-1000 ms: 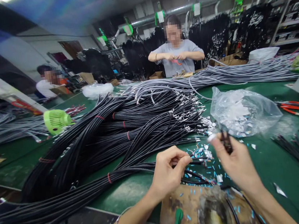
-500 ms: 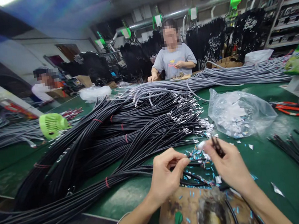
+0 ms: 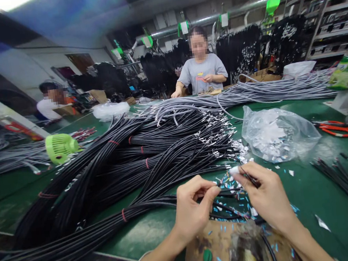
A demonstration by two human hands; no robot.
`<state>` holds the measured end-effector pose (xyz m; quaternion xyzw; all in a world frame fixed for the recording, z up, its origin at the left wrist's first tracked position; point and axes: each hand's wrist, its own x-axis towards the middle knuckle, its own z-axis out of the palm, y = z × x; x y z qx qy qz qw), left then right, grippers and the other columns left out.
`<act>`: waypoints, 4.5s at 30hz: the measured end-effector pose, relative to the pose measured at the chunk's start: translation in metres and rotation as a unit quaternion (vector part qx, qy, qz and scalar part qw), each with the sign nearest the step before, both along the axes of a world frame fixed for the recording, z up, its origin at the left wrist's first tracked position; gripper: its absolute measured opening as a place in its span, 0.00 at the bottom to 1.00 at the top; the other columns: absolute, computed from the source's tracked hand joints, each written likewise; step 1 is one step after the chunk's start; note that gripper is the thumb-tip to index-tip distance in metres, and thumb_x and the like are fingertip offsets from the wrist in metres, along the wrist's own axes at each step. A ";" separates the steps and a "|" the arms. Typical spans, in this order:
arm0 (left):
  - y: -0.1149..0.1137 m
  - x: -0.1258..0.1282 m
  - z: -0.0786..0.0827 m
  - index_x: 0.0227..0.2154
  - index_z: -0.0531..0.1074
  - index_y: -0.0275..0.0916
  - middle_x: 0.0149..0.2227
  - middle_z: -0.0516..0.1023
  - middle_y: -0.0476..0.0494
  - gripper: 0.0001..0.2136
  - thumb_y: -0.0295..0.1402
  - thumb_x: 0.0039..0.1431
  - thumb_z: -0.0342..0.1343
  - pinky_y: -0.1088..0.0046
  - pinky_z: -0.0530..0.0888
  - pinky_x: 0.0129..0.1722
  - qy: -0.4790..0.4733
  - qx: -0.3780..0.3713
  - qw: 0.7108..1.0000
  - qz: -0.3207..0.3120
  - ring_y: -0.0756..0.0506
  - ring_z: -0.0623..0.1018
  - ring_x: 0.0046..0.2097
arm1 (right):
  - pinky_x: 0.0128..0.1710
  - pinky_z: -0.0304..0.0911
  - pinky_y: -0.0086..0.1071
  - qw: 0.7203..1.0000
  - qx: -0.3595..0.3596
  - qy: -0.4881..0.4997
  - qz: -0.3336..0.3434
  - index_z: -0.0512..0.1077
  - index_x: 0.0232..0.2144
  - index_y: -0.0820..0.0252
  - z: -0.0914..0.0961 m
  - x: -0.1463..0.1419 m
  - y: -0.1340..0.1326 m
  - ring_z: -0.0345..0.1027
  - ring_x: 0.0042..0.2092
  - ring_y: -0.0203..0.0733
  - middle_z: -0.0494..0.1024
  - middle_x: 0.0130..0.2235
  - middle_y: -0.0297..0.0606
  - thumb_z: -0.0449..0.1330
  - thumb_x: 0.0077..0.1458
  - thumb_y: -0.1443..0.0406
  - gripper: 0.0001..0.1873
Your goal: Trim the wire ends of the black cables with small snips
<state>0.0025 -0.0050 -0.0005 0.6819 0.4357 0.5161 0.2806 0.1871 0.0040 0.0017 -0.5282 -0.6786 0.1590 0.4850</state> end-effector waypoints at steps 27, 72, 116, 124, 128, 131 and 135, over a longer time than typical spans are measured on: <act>0.001 0.003 -0.007 0.24 0.73 0.33 0.22 0.68 0.49 0.08 0.31 0.55 0.58 0.79 0.66 0.19 -0.059 -0.055 0.997 -0.022 0.54 0.70 0.20 | 0.24 0.52 0.28 0.992 -0.052 0.014 0.114 0.66 0.26 0.58 -0.004 -0.027 -0.014 0.55 0.25 0.33 0.62 0.25 0.30 0.54 0.59 0.64 0.09; 0.004 -0.006 0.002 0.28 0.73 0.37 0.27 0.71 0.46 0.07 0.21 0.56 0.52 0.74 0.67 0.30 -0.067 0.128 0.985 -0.099 0.50 0.70 0.30 | 0.39 0.72 0.31 0.995 0.004 -0.036 0.092 0.78 0.40 0.59 -0.006 -0.021 -0.018 0.75 0.41 0.45 0.81 0.40 0.43 0.55 0.57 0.61 0.15; 0.004 -0.004 0.003 0.25 0.76 0.33 0.21 0.73 0.45 0.06 0.28 0.55 0.57 0.77 0.63 0.22 0.050 0.076 0.995 -0.031 0.52 0.68 0.22 | 0.20 0.58 0.27 0.996 -0.051 0.080 0.003 0.71 0.28 0.58 -0.006 -0.020 -0.016 0.60 0.23 0.35 0.66 0.23 0.32 0.62 0.49 0.54 0.13; 0.011 -0.007 0.006 0.26 0.75 0.35 0.26 0.75 0.46 0.03 0.27 0.54 0.59 0.77 0.67 0.25 0.040 0.085 0.993 -0.069 0.50 0.71 0.27 | 0.23 0.53 0.27 0.923 -0.241 0.253 0.160 0.68 0.29 0.60 -0.003 -0.020 -0.012 0.55 0.26 0.33 0.62 0.25 0.31 0.63 0.46 0.52 0.17; 0.013 -0.007 0.003 0.28 0.75 0.35 0.28 0.73 0.44 0.03 0.27 0.54 0.58 0.76 0.68 0.26 0.060 0.071 0.994 -0.059 0.49 0.71 0.29 | 0.22 0.52 0.26 0.930 -0.244 0.243 0.128 0.69 0.26 0.60 -0.007 -0.021 -0.006 0.52 0.25 0.32 0.61 0.23 0.29 0.69 0.39 0.57 0.16; 0.013 -0.006 0.002 0.26 0.75 0.34 0.24 0.72 0.46 0.07 0.28 0.57 0.55 0.76 0.64 0.24 0.091 0.047 0.994 -0.048 0.51 0.68 0.25 | 0.17 0.44 0.24 0.900 -0.272 0.314 0.130 0.67 0.29 0.59 -0.010 -0.025 -0.010 0.43 0.20 0.27 0.56 0.22 0.25 0.66 0.44 0.54 0.17; 0.014 -0.007 0.004 0.22 0.75 0.34 0.22 0.73 0.47 0.12 0.28 0.59 0.52 0.76 0.63 0.25 0.096 -0.008 0.991 -0.093 0.51 0.70 0.24 | 0.19 0.49 0.26 0.941 -0.198 0.239 0.138 0.68 0.30 0.59 -0.014 -0.026 -0.015 0.50 0.21 0.30 0.61 0.25 0.29 0.62 0.49 0.56 0.13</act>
